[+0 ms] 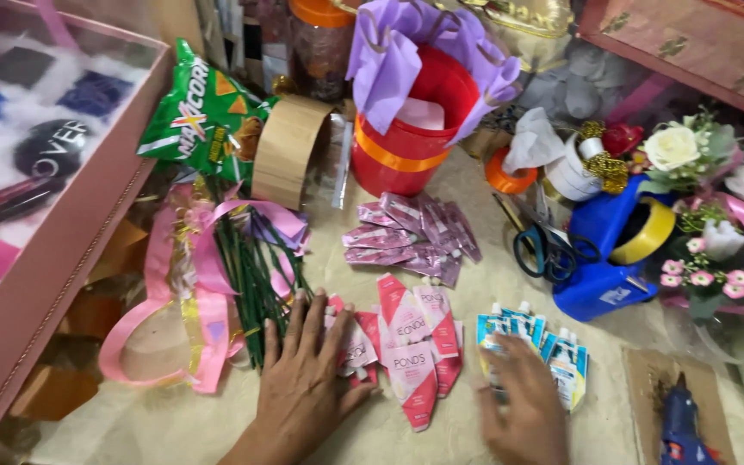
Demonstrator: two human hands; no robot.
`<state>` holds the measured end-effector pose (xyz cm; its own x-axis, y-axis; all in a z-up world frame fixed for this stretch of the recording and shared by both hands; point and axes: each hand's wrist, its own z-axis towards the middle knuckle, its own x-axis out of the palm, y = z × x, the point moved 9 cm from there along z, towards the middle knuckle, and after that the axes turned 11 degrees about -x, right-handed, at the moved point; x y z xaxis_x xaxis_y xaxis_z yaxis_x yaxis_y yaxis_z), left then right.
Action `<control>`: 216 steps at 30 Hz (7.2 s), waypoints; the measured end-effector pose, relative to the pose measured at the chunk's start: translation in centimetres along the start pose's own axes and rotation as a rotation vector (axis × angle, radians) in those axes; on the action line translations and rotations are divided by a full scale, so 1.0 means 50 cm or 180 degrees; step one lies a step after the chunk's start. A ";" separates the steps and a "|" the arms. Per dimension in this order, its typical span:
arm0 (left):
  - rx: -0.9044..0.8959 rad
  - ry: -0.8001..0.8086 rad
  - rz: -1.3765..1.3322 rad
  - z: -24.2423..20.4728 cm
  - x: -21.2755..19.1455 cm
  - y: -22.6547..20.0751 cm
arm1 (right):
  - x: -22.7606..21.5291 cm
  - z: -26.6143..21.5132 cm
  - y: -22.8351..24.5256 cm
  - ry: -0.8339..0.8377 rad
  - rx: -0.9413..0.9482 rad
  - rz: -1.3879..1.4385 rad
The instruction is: The person assembles a gift bouquet by preparing small product packets, attaching them to green floral wire stems using a hot glue gun, and arranging them together.
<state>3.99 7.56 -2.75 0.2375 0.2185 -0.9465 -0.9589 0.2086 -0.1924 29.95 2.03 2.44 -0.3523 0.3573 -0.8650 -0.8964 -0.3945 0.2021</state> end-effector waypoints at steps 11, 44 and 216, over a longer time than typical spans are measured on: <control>0.0006 -0.0017 0.0043 -0.003 0.011 0.002 | -0.034 -0.178 -0.191 0.1024 0.2232 -0.1195; -0.0102 0.0165 -0.0323 0.002 0.007 0.009 | 0.089 0.047 0.029 0.1167 0.0377 -0.0116; 0.1537 -0.1047 -0.0432 -0.055 -0.018 -0.176 | 0.214 0.382 -0.038 0.2080 0.0524 -0.0144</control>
<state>11.77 2.89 -0.94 0.4626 0.4272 -0.7769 -0.7558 0.6481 -0.0937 22.75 22.78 1.56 -0.1246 -0.2354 -0.9639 -0.9540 -0.2385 0.1816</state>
